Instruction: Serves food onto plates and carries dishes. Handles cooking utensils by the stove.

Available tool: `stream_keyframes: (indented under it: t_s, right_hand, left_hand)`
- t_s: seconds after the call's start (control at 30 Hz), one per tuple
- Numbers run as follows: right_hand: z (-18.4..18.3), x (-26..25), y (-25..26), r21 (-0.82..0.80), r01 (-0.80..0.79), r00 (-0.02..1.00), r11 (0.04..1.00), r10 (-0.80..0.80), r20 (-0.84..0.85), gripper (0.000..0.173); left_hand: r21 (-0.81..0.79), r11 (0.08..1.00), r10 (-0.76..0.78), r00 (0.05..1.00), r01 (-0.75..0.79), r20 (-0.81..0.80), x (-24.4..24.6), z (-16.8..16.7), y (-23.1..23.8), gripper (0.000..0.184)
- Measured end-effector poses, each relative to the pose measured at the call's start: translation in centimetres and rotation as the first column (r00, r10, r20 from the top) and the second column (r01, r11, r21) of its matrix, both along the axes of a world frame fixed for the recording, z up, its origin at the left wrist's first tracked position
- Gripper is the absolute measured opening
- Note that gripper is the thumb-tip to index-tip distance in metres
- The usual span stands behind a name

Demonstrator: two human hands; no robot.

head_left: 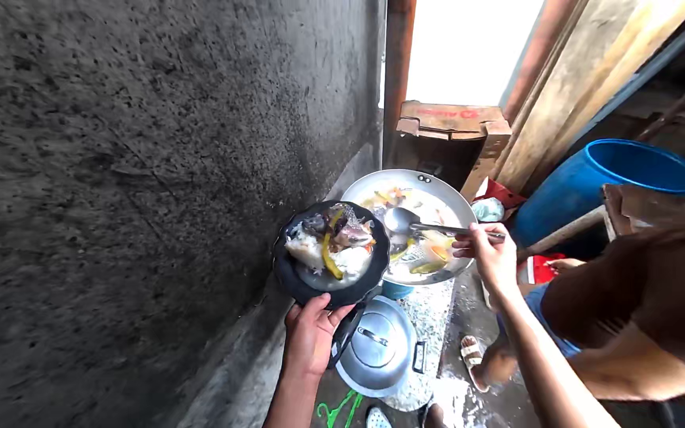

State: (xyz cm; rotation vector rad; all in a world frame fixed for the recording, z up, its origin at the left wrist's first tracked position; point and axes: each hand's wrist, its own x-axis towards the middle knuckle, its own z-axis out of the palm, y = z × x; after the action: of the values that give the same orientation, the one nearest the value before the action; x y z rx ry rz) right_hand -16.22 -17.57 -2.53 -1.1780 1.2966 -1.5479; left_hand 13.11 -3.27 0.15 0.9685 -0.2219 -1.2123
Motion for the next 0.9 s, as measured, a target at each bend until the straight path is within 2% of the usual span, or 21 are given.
stream_keyframes:
  t_s: [0.13,0.33,0.53,0.63,0.9]
  right_hand:
    - [-1.5,0.7,-0.3,0.068,0.009,0.999,0.998,-0.011,0.034,0.018]
    - [-1.2,1.2,-0.8,0.107,-0.002,1.000,0.994,0.002,0.002,0.018]
    - [-0.3,0.6,-1.9,0.208,-0.035,0.991,0.978,0.006,0.136,0.024]
    - [0.8,0.0,-2.2,0.206,-0.051,0.989,0.977,0.020,0.149,0.024]
    - [6.3,-1.1,-2.7,0.109,-0.076,0.996,0.991,0.071,0.052,0.024]
  left_hand:
    - [-0.008,1.000,0.022,1.000,-0.022,0.000,0.4,-0.5,0.4,0.027]
    - [0.002,0.999,0.043,0.999,-0.043,-0.020,0.7,-1.0,1.0,0.028]
    - [0.029,0.998,0.057,0.997,-0.055,-0.054,0.9,-1.3,1.2,0.029]
    - [0.023,0.998,0.062,0.996,-0.061,-0.069,1.0,-1.4,1.2,0.028]
    - [0.014,0.998,0.062,0.991,-0.061,-0.118,0.7,-1.5,0.9,0.030]
